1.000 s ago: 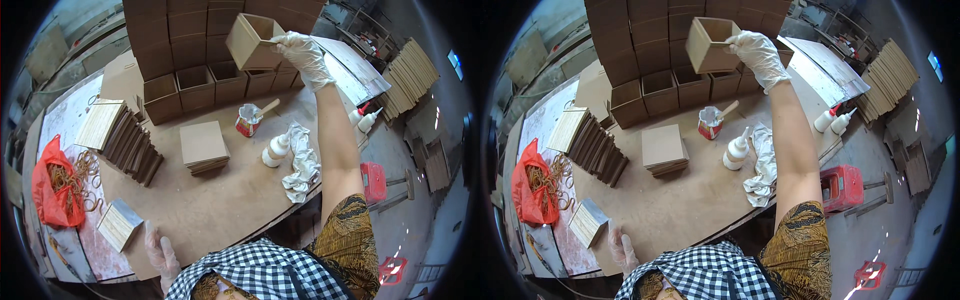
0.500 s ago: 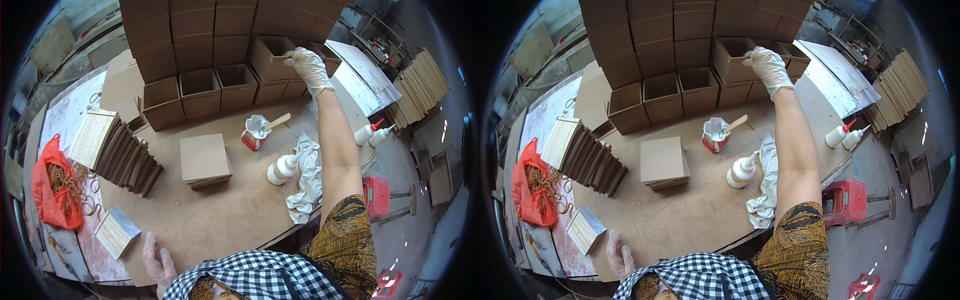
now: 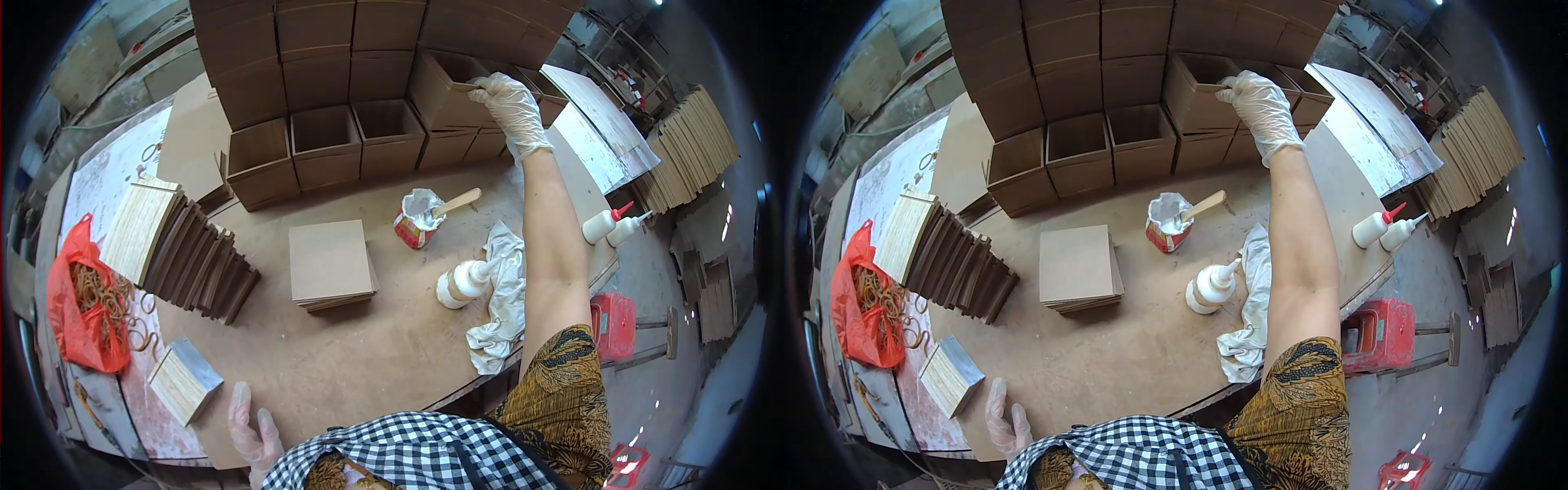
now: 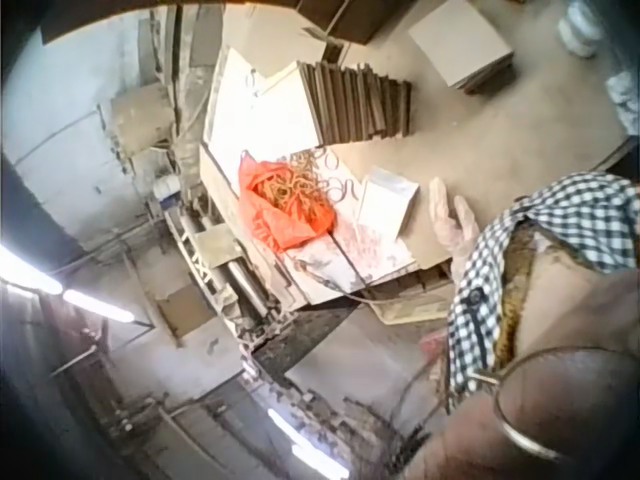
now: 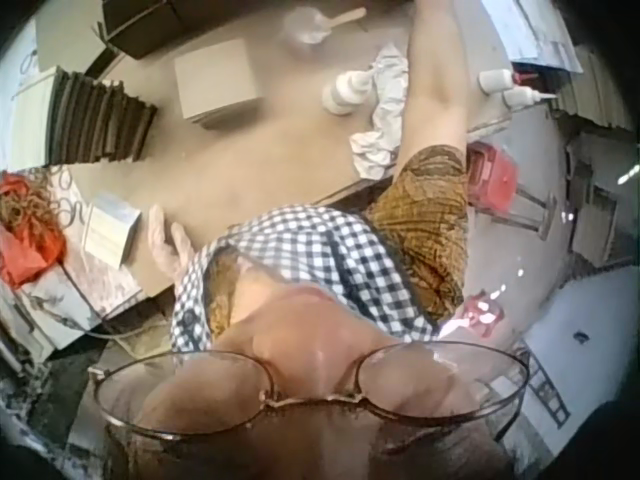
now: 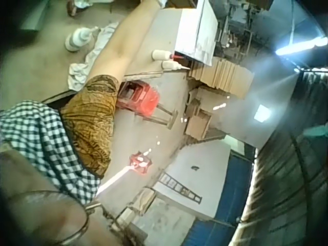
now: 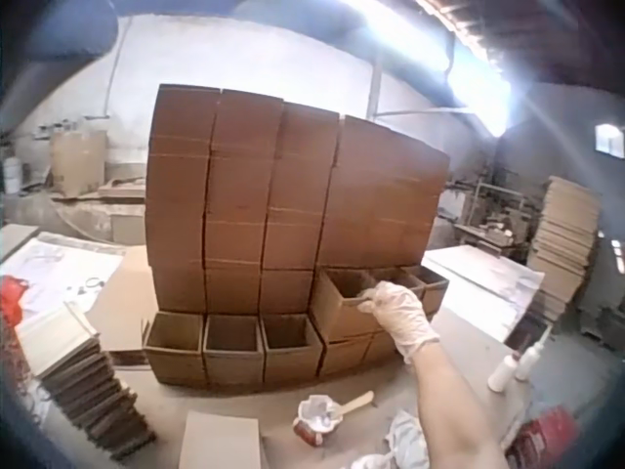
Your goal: The person assembles small cardboard boxes by folding flat pieces into shape, inserting a wooden insert, and securing the structure with rubber bands. The person repeats this process for multiple units, stacking completed boxes on the table.
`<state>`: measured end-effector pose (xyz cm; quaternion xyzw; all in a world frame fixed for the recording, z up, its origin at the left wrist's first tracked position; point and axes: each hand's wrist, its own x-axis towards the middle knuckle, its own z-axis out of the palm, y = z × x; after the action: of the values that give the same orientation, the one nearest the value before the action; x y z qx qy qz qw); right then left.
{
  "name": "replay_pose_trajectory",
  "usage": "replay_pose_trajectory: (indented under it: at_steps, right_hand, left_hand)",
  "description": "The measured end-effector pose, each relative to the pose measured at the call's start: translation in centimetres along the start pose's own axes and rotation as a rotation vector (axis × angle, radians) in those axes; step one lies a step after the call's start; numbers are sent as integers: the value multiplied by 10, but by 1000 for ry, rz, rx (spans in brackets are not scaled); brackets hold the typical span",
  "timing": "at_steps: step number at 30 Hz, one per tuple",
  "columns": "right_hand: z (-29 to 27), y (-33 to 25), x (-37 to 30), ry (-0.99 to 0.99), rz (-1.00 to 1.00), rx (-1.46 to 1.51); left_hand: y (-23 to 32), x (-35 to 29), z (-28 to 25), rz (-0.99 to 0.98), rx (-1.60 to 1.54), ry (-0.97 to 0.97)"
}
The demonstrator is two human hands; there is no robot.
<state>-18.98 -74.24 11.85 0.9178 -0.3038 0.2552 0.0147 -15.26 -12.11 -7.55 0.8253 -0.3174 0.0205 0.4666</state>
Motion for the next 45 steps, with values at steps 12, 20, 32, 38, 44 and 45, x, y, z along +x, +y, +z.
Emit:
replay_pose_trajectory:
  at_steps: [12,20,32,38,44,45]
  right_hand:
    - [-2,0,4,18,4,36]
    - [1,5,1,16,15,80]
    - [7,-3,0,48,-3,28]
    - [7,0,1,28,9,31]
    - [9,6,2,36,10,47]
    - [10,6,2,37,6,52]
  left_hand:
    - [9,6,-2,-16,48,-29]
    - [11,9,-2,4,56,-41]
    - [9,8,-2,10,63,-40]
    - [5,8,-2,54,41,-26]
    - [8,9,0,48,20,-14]
    - [10,9,0,45,24,-16]
